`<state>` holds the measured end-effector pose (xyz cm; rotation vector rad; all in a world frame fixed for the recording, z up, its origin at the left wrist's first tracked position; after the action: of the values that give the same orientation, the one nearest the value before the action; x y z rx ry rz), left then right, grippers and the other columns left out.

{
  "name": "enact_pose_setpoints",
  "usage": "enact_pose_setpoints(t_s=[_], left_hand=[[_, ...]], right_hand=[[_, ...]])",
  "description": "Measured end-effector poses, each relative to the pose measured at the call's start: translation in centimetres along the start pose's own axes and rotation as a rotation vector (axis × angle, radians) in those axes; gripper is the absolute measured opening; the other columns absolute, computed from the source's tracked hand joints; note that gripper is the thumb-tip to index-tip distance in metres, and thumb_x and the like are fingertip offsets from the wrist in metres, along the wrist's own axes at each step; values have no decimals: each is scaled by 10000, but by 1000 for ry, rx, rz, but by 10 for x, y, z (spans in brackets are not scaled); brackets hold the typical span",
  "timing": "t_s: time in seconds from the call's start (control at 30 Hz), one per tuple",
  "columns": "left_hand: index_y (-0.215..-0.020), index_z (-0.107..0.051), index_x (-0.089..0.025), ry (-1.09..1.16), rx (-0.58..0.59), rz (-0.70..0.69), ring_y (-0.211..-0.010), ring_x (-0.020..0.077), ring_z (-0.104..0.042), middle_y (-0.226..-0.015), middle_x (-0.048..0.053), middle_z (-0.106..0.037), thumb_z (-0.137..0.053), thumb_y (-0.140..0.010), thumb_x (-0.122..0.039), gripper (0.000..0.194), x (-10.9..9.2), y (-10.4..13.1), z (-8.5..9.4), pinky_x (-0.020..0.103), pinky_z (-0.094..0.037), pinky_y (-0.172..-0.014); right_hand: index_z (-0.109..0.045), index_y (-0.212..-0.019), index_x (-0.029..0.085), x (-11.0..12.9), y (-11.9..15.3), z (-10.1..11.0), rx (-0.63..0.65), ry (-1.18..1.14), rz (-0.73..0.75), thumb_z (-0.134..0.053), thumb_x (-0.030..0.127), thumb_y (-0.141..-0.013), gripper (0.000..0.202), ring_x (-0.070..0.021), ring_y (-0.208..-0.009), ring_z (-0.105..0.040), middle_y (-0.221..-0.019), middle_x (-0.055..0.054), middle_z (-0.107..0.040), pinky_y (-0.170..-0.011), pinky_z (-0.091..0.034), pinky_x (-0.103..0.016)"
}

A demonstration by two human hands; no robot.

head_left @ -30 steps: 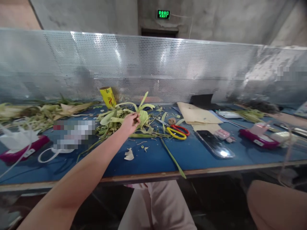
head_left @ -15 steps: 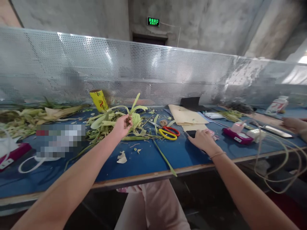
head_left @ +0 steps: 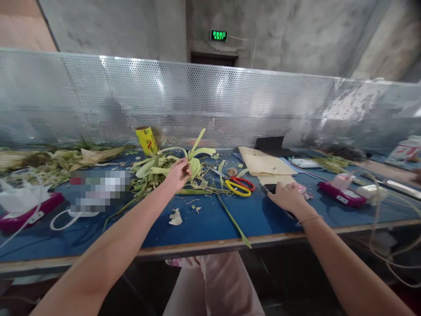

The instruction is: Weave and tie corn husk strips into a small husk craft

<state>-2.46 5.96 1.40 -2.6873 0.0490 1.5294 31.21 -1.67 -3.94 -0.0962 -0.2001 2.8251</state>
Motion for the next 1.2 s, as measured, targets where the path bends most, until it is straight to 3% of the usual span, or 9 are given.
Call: enact_pose_setpoints(t_s=[0.2, 0.47, 0.63, 0.97, 1.1, 1.2], left_hand=[[-664, -461, -157, -55, -3, -45, -430, 50, -480, -549, -26, -531, -525, -723, -131, 91, 0, 2, -1, 180, -415, -477], [-661, -452, -150, -58, 2, -61, -431, 53, -495, -551, -27, -533, -477, -754, -105, 106, -1, 2, -3, 182, -427, -474], [-675, -452, -153, -81, -8, -42, -431, 48, -496, -566, -32, -529, -466, -769, -115, 103, 1, 1, -2, 182, -438, -473], [-689, -457, -157, -120, -36, -52, -418, 45, -479, -571, -42, -516, -449, -777, -113, 99, -3, 3, -5, 191, -440, -467], [-685, -453, -156, -113, -40, -56, -419, 44, -476, -566, -41, -515, -446, -779, -114, 103, -4, 3, -5, 184, -432, -461], [-670, -447, -152, -110, -30, -52, -418, 43, -475, -564, -38, -514, -439, -780, -111, 117, -4, 1, -5, 180, -427, -460]], right_hand=[[-533, -1006, 41, 1, -3, -2, -13, 30, 112, -377, 376, -769, 439, -378, -1001, -477, -993, -265, -548, -812, -298, -505], [-529, -1006, 71, -3, -2, -3, -49, -3, 71, -411, 456, -761, 472, -378, -1014, -478, -1005, -253, -549, -807, -318, -483], [-469, -1053, 4, -13, 6, 4, -45, -20, -32, -426, 603, -705, 695, -385, -1011, -485, -1023, -285, -527, -808, -344, -432], [-471, -1069, -27, -21, 18, 4, -8, -53, -90, -458, 550, -718, 676, -365, -1035, -487, -1063, -302, -513, -853, -344, -411], [-439, -1151, 27, -33, 14, -1, -34, -216, -64, -460, 597, -688, 735, -363, -1068, -477, -1108, -269, -522, -872, -355, -430], [-458, -1163, 117, -55, 11, -11, -96, -524, -47, -372, 522, -761, 577, -275, -1052, -522, -1132, -173, -554, -880, -391, -369]])
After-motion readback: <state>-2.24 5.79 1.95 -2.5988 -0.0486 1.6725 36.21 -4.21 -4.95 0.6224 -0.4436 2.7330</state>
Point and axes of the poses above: each hand's wrist, its own y-axis away from the middle knuckle, its own z-axis out of the back of the hand, x = y × z, the point moved 5 cm from there along -y, towards the middle knuckle
